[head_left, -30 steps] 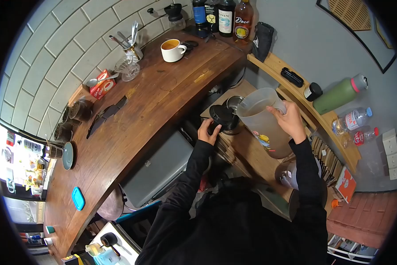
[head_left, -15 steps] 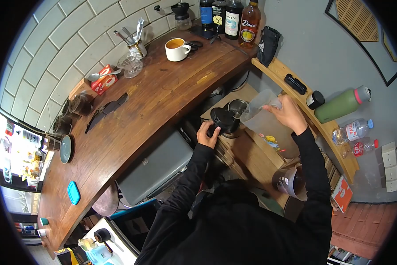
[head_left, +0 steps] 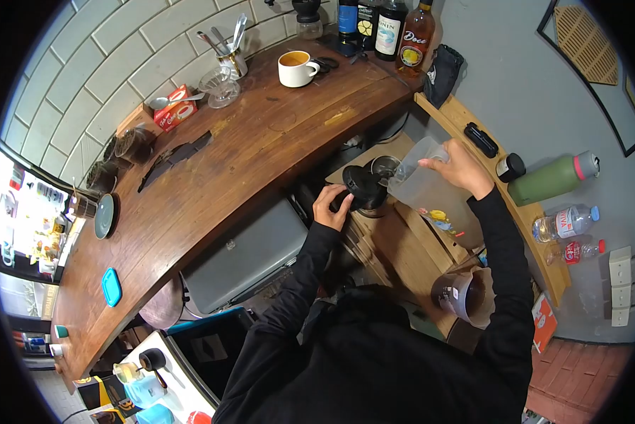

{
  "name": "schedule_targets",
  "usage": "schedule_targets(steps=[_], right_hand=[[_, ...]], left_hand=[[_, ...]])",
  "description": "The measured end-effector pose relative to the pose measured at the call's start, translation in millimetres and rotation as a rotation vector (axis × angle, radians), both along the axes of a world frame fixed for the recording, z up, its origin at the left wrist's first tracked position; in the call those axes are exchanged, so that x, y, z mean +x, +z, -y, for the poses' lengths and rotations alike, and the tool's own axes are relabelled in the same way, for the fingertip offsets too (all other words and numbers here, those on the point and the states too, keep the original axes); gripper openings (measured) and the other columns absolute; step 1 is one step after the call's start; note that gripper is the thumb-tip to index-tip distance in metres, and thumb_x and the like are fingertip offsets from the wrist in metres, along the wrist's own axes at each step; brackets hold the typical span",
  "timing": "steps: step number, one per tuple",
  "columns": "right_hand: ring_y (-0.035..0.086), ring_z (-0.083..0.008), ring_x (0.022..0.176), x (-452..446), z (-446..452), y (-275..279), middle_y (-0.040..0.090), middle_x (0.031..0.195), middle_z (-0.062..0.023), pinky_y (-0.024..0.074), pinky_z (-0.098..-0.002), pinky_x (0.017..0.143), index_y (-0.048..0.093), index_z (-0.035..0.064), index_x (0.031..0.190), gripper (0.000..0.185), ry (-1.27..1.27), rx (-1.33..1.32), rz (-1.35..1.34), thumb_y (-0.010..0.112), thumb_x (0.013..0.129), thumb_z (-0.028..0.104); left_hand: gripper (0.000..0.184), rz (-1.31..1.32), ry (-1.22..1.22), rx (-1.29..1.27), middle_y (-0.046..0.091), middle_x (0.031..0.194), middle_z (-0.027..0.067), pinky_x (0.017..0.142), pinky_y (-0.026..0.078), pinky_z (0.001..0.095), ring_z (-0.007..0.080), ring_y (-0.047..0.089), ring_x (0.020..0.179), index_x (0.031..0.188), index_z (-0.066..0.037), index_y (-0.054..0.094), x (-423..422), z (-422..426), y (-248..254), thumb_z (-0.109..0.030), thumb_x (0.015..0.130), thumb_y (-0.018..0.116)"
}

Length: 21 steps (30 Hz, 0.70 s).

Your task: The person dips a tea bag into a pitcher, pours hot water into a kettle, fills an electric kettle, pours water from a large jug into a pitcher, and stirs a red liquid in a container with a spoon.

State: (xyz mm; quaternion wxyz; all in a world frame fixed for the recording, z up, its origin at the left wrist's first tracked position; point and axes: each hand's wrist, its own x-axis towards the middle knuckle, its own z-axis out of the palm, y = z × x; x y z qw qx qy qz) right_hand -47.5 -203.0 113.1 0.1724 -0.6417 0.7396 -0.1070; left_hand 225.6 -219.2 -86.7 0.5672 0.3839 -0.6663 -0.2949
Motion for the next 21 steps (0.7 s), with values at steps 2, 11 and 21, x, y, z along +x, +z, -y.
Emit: schedule_targets(steps=[2, 11, 21], right_hand=[[0.057, -0.0285, 0.071, -5, 2, -7, 0.055, 0.076, -0.0191, 0.0468, -0.0417, 0.068, 0.052, -0.0075, 0.088, 0.066, 0.015, -0.066, -0.003, 0.076, 0.077, 0.053], [0.053, -0.0197, 0.065, -2, 10, -1, 0.052, 0.067, -0.0126, 0.0447, -0.0384, 0.059, 0.054, -0.0079, 0.081, 0.066, 0.056, -0.114, -0.059, 0.079, 0.074, 0.052], [0.058, -0.0263, 0.074, 0, 15, 4, 0.056, 0.077, -0.0181, 0.0464, -0.0409, 0.066, 0.053, -0.0078, 0.083, 0.072, 0.126, -0.143, -0.144, 0.078, 0.071, 0.059]], left_hand=[[0.023, -0.004, -0.004, 0.019, 0.067, 0.101, 0.0145, 0.087, 0.048, 0.0319, 0.0256, 0.065, 0.094, 0.1, 0.003, 0.066, -1, -1, -1, -0.008, 0.082, 0.073], [0.025, 0.01, 0.0, 0.029, 0.067, 0.101, 0.0151, 0.088, 0.048, 0.0329, 0.0269, 0.065, 0.096, 0.102, 0.003, 0.067, 0, -2, 0, -0.01, 0.082, 0.073], [0.026, 0.018, 0.002, 0.047, 0.067, 0.101, 0.0157, 0.088, 0.048, 0.0331, 0.0273, 0.065, 0.096, 0.104, 0.003, 0.067, -1, -4, 1, -0.01, 0.082, 0.073]])
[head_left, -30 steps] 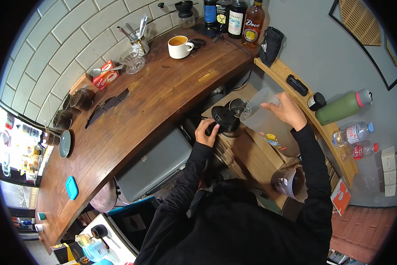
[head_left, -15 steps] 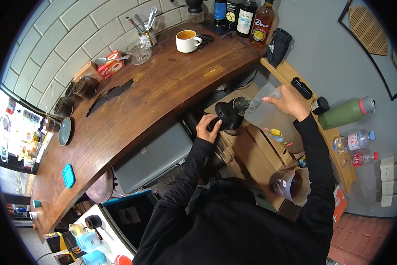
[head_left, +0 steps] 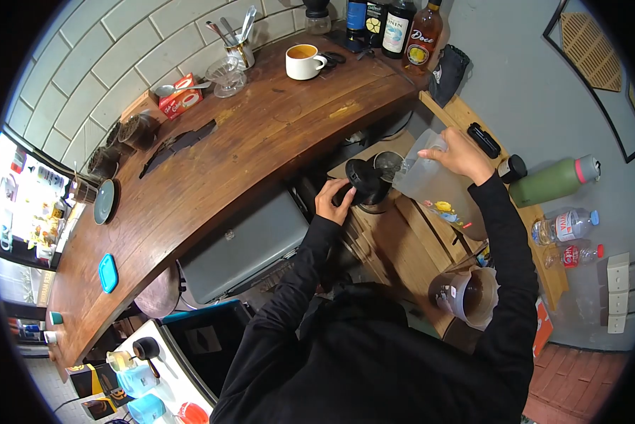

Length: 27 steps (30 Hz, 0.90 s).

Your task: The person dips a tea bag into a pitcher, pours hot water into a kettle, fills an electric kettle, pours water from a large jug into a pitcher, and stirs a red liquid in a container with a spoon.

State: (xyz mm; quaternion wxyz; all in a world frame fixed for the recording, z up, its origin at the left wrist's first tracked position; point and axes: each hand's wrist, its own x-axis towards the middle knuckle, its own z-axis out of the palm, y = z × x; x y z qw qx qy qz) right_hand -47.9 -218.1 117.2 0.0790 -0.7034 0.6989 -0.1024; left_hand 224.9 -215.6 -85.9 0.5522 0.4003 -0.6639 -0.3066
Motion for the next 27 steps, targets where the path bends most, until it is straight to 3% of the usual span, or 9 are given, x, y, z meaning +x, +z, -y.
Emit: schedule_targets(steps=[9, 17, 27], right_hand=[[0.058, -0.0317, 0.075, 9, 3, 6, 0.054, 0.08, -0.0267, 0.0455, -0.0429, 0.069, 0.05, -0.0099, 0.081, 0.072, 0.044, 0.01, -0.025, 0.076, 0.074, 0.057], [0.057, -0.0361, 0.076, 13, 6, 2, 0.054, 0.08, -0.0256, 0.0454, -0.0441, 0.071, 0.049, -0.0091, 0.082, 0.072, 0.086, -0.015, -0.059, 0.075, 0.074, 0.057], [0.055, -0.0426, 0.082, 34, 11, 7, 0.055, 0.083, -0.0243, 0.0447, -0.044, 0.072, 0.047, -0.0066, 0.082, 0.067, 0.103, -0.01, -0.155, 0.076, 0.074, 0.053]], left_hand=[[0.025, -0.009, 0.003, 0.009, 0.067, 0.101, 0.0158, 0.088, 0.048, 0.0334, 0.0273, 0.065, 0.096, 0.104, 0.003, 0.068, -1, -5, 1, -0.01, 0.083, 0.072], [0.024, -0.02, 0.011, 0.004, 0.068, 0.1, 0.0158, 0.087, 0.049, 0.0334, 0.0273, 0.065, 0.096, 0.102, 0.002, 0.069, 1, -7, 0, -0.01, 0.082, 0.073], [0.021, -0.047, 0.024, 0.021, 0.067, 0.097, 0.0122, 0.082, 0.049, 0.0311, 0.0211, 0.063, 0.086, 0.102, -0.002, 0.071, 5, -12, 1, -0.008, 0.083, 0.072]])
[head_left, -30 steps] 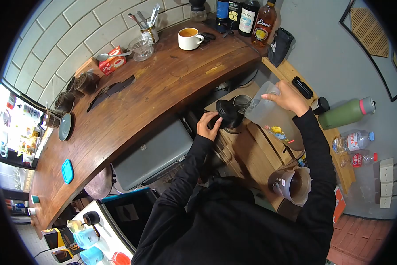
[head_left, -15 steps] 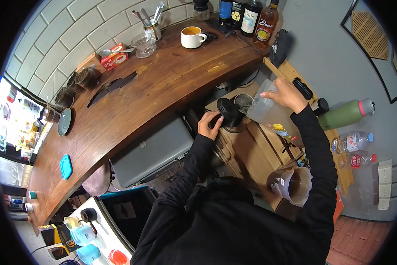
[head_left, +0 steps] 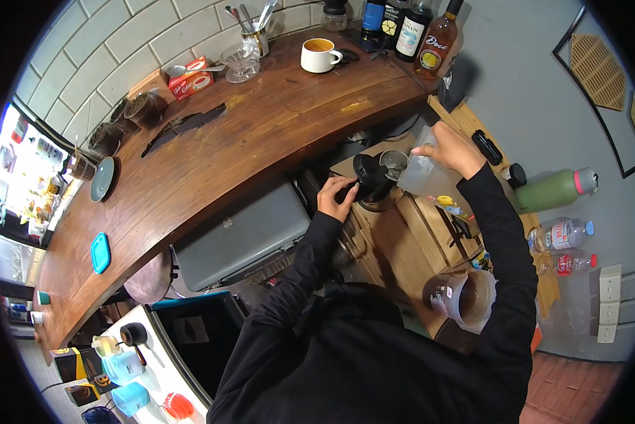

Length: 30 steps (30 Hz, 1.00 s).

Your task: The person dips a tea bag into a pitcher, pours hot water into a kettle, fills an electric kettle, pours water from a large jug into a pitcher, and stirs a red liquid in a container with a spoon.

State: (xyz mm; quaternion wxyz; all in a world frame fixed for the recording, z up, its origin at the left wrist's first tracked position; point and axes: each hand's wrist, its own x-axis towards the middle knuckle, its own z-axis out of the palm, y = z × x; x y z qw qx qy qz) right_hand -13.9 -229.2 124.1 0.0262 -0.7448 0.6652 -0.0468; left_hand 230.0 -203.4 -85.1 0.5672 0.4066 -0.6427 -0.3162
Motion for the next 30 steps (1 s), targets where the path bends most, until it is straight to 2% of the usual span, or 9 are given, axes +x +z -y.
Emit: schedule_targets(steps=[6, 14, 16, 22, 30], right_hand=[[0.055, -0.0425, 0.083, 7, 6, 0, 0.055, 0.082, -0.024, 0.0449, -0.0448, 0.073, 0.048, -0.0052, 0.083, 0.065, 0.075, -0.063, -0.05, 0.075, 0.074, 0.053], [0.057, -0.0404, 0.088, 26, 8, 10, 0.057, 0.087, -0.0215, 0.0453, -0.0451, 0.077, 0.05, -0.0027, 0.086, 0.062, 0.049, 0.003, -0.109, 0.074, 0.074, 0.053], [0.057, -0.0401, 0.089, 29, 7, 11, 0.058, 0.087, -0.0211, 0.0452, -0.0451, 0.077, 0.05, -0.0024, 0.086, 0.062, 0.066, -0.006, -0.114, 0.074, 0.074, 0.054], [0.056, -0.0397, 0.087, 34, 4, 7, 0.058, 0.087, -0.0194, 0.0452, -0.045, 0.076, 0.051, -0.0021, 0.087, 0.062, 0.153, -0.062, -0.137, 0.073, 0.073, 0.054], [0.057, -0.0391, 0.086, 38, -2, 7, 0.058, 0.085, -0.0196, 0.0451, -0.0456, 0.075, 0.053, -0.003, 0.086, 0.059, 0.218, -0.095, -0.155, 0.077, 0.071, 0.049]], left_hand=[[0.018, -0.031, 0.014, 0.006, 0.067, 0.095, 0.0113, 0.081, 0.049, 0.0307, 0.0204, 0.063, 0.086, 0.099, -0.002, 0.071, 2, -2, -4, -0.008, 0.083, 0.072], [0.015, -0.034, 0.055, 0.033, 0.067, 0.091, 0.0102, 0.079, 0.049, 0.0312, 0.0197, 0.062, 0.082, 0.096, -0.002, 0.071, 8, -7, -10, -0.009, 0.082, 0.072], [0.014, 0.013, 0.071, 0.06, 0.065, 0.089, 0.0118, 0.075, 0.051, 0.0323, 0.0225, 0.063, 0.08, 0.094, -0.002, 0.071, 11, -8, -14, -0.009, 0.082, 0.072], [0.015, 0.027, 0.068, 0.102, 0.066, 0.088, 0.0123, 0.075, 0.051, 0.0332, 0.0226, 0.063, 0.08, 0.095, -0.003, 0.072, 15, -9, -23, -0.013, 0.083, 0.072], [0.016, -0.016, 0.04, 0.181, 0.066, 0.089, 0.0117, 0.076, 0.05, 0.0325, 0.0215, 0.063, 0.081, 0.097, -0.004, 0.072, 16, -11, -26, -0.014, 0.084, 0.071]])
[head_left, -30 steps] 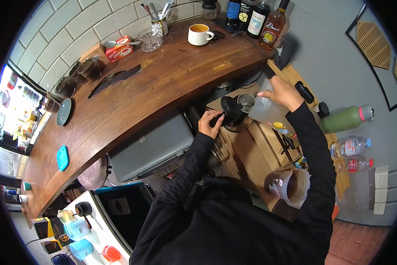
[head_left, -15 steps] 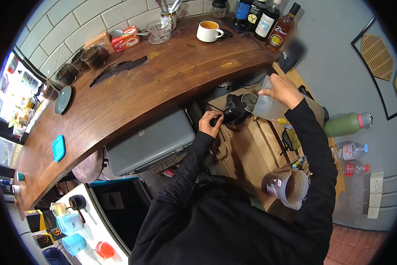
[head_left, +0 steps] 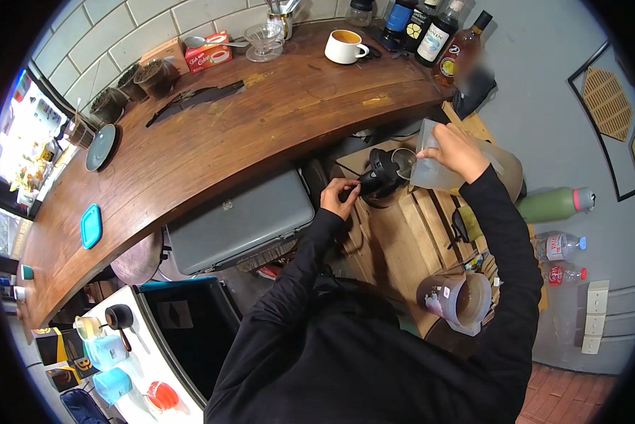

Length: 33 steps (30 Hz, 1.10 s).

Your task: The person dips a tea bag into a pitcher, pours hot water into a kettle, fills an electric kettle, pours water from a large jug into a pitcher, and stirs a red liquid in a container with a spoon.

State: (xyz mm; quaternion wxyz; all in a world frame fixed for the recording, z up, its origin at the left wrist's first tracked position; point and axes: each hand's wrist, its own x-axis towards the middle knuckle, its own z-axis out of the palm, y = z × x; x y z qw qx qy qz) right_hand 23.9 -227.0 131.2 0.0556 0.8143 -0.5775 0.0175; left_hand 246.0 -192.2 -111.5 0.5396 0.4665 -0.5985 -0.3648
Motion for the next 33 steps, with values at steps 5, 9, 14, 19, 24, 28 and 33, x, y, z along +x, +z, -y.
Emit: schedule_targets(steps=[5, 9, 14, 19, 24, 28, 33], right_hand=[[0.06, -0.0391, 0.088, -11, -10, 15, 0.061, 0.088, -0.0232, 0.0465, -0.0438, 0.074, 0.057, -0.0053, 0.085, 0.055, -0.183, 0.001, 0.057, 0.077, 0.075, 0.045], [0.061, -0.0398, 0.073, -42, -27, 17, 0.061, 0.077, -0.0263, 0.0465, -0.0428, 0.066, 0.06, -0.0081, 0.08, 0.054, -0.356, -0.046, 0.301, 0.077, 0.076, 0.043], [0.059, -0.0212, 0.06, -52, -68, 40, 0.064, 0.068, -0.0161, 0.0482, -0.0383, 0.062, 0.065, -0.0086, 0.084, 0.049, -0.532, -0.141, 0.575, 0.074, 0.082, 0.039], [0.055, -0.0132, 0.062, -76, -108, 32, 0.065, 0.072, -0.0067, 0.0473, -0.0327, 0.06, 0.065, -0.0073, 0.087, 0.044, -0.587, -0.371, 0.95, 0.072, 0.086, 0.036], [0.038, -0.0012, 0.05, -67, -153, 16, 0.052, 0.064, 0.0046, 0.0259, -0.0202, 0.043, 0.065, -0.001, 0.093, 0.032, -0.687, -0.53, 1.433, 0.07, 0.09, 0.031], [0.033, 0.0008, 0.045, -53, -176, -20, 0.042, 0.058, 0.0086, 0.0229, -0.0191, 0.04, 0.061, 0.0042, 0.088, 0.026, -0.662, -0.647, 1.533, 0.067, 0.093, 0.029], [0.039, -0.0017, 0.052, -41, -203, -58, 0.05, 0.062, 0.0062, 0.0288, -0.0218, 0.046, 0.063, -0.0002, 0.084, 0.028, -0.734, -0.725, 1.566, 0.068, 0.093, 0.026]], left_hand=[[0.017, 0.005, -0.02, 0.019, 0.065, 0.087, 0.011, 0.074, 0.05, 0.0316, 0.0203, 0.062, 0.079, 0.097, -0.004, 0.072, 3, -1, 0, -0.015, 0.084, 0.071], [0.017, -0.005, -0.051, 0.028, 0.065, 0.086, 0.0105, 0.074, 0.049, 0.0309, 0.0195, 0.061, 0.077, 0.098, -0.004, 0.071, 5, 2, -4, -0.014, 0.084, 0.071], [0.018, -0.027, -0.12, 0.011, 0.065, 0.088, 0.0104, 0.074, 0.05, 0.0304, 0.0181, 0.063, 0.08, 0.101, -0.003, 0.07, -5, 12, -12, -0.014, 0.086, 0.069], [0.024, -0.049, -0.205, 0.036, 0.064, 0.095, 0.0099, 0.08, 0.051, 0.0293, 0.0176, 0.064, 0.086, 0.108, -0.002, 0.067, -21, 19, -10, -0.015, 0.089, 0.068], [0.026, 0.002, -0.177, -0.019, 0.063, 0.095, 0.0089, 0.08, 0.051, 0.0281, 0.0163, 0.064, 0.089, 0.11, 0.0, 0.064, -28, 30, -4, -0.014, 0.088, 0.069], [0.027, 0.113, -0.128, -0.079, 0.063, 0.092, 0.0082, 0.076, 0.05, 0.0279, 0.016, 0.064, 0.085, 0.108, 0.001, 0.062, -30, 42, -16, -0.013, 0.086, 0.071], [0.024, 0.105, -0.167, -0.028, 0.066, 0.094, 0.0068, 0.077, 0.05, 0.0284, 0.0145, 0.064, 0.087, 0.105, 0.001, 0.061, -30, 57, -38, -0.011, 0.086, 0.069]])
